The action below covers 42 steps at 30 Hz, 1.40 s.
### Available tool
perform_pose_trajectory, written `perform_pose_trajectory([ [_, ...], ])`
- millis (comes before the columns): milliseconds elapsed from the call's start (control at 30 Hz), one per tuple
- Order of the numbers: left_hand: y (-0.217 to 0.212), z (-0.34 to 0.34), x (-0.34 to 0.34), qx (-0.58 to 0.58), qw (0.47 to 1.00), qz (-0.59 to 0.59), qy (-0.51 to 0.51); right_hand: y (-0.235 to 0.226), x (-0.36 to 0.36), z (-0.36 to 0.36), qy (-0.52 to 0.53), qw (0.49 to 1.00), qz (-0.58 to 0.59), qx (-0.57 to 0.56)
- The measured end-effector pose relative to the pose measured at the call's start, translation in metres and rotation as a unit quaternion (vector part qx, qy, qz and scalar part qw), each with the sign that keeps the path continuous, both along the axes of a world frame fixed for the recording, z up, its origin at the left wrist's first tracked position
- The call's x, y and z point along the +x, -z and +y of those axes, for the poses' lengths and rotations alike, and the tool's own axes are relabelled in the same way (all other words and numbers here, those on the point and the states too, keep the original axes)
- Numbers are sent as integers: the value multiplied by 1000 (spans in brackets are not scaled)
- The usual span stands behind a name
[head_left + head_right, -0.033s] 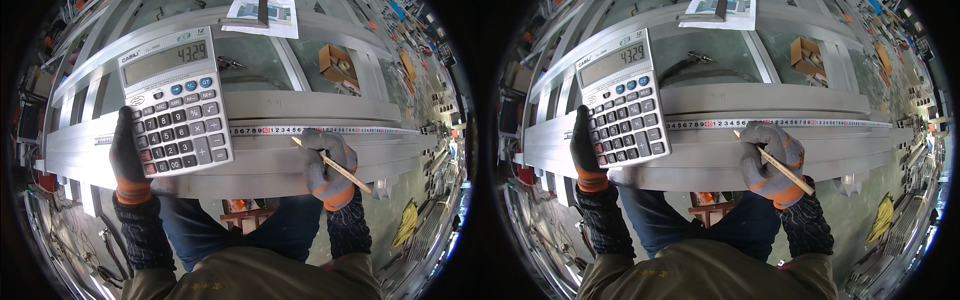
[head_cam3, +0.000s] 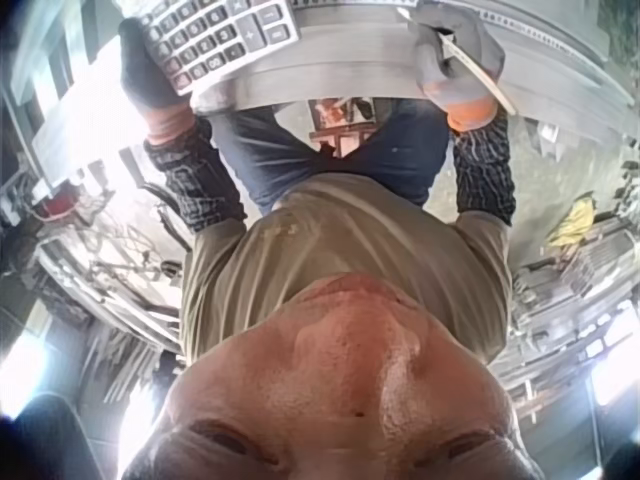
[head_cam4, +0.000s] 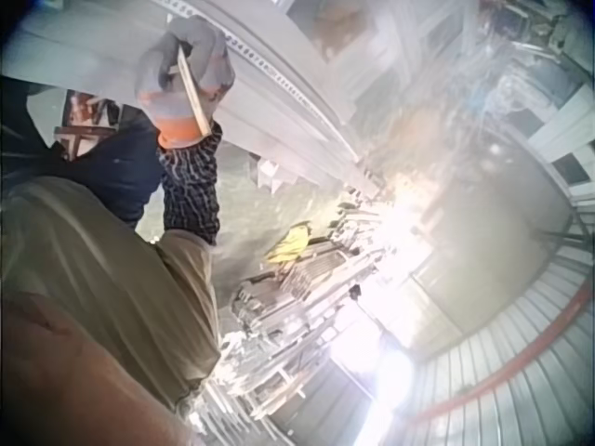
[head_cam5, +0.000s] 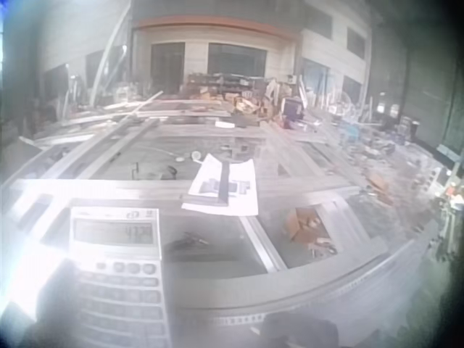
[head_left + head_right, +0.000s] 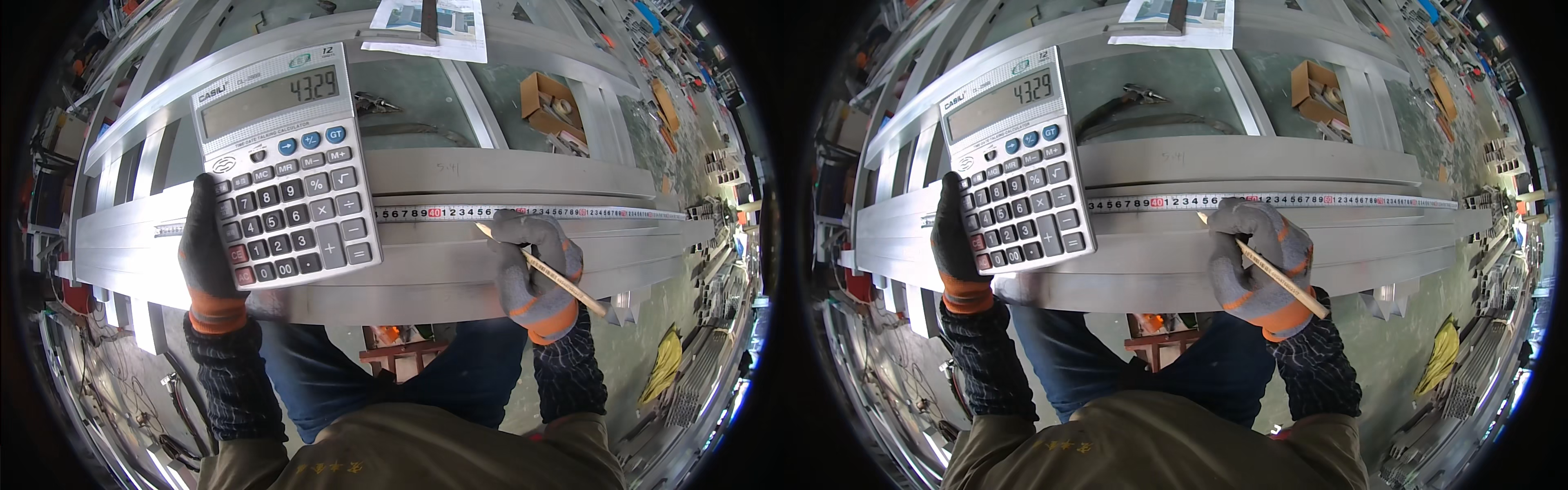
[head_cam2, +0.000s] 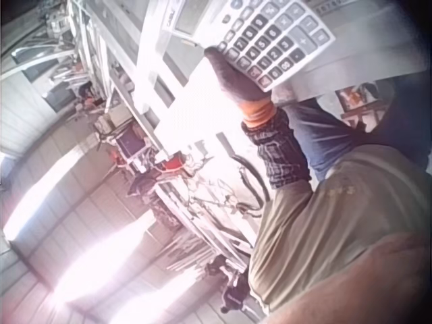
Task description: The person measures a long metal profile using a tape measure and calculator, then marks measurement points with a pencil. They later use a metal square to draw perpendicular lines on the profile.
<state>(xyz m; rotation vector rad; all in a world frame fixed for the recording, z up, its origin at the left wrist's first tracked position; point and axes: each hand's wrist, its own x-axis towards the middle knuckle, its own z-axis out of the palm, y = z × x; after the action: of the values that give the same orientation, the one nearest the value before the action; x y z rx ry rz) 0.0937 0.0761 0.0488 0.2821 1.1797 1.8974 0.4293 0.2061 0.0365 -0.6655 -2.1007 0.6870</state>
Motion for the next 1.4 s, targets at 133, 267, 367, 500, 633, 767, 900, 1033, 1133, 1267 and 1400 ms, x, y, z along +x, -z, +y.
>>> perform_pose_trajectory([
  [133, -1, 1, 1, 15, 1000, -9, 16, 8, -1, 3, 4, 999, -6, 50],
  [267, 0, -1, 0, 34, 999, -6, 31, 8, -2, 2, -1, 999, 4, 35],
  [367, 8, -5, -9, 43, 998, 0, 48, 7, -2, 0, -10, 1000, 16, -5],
  [500, 6, -3, -7, 48, 998, -6, 49, 4, -4, 1, -24, 1000, 11, -10],
  [633, 8, -4, -7, 41, 999, 20, 30, 8, -6, 2, -12, 999, 25, 24],
  [767, 11, -5, -9, 22, 999, 39, 9, 12, -4, 1, -9, 1000, 14, -1],
  [900, 11, -4, -8, 18, 999, 41, 3, 20, -4, 2, 1, 999, 35, 14],
  [1033, 7, -3, -5, 27, 999, 26, 10, 25, -2, 1, -6, 999, 37, -31],
  [1133, 5, -3, -4, 33, 999, 24, 16, 16, -2, -1, -16, 999, 18, -43],
  [1267, 5, -3, -4, 44, 999, 18, 25, 16, -3, -1, 4, 999, 36, -19],
  [1400, 4, -3, -5, 52, 998, 8, 38, 14, -4, -1, 13, 1000, 19, 5],
])
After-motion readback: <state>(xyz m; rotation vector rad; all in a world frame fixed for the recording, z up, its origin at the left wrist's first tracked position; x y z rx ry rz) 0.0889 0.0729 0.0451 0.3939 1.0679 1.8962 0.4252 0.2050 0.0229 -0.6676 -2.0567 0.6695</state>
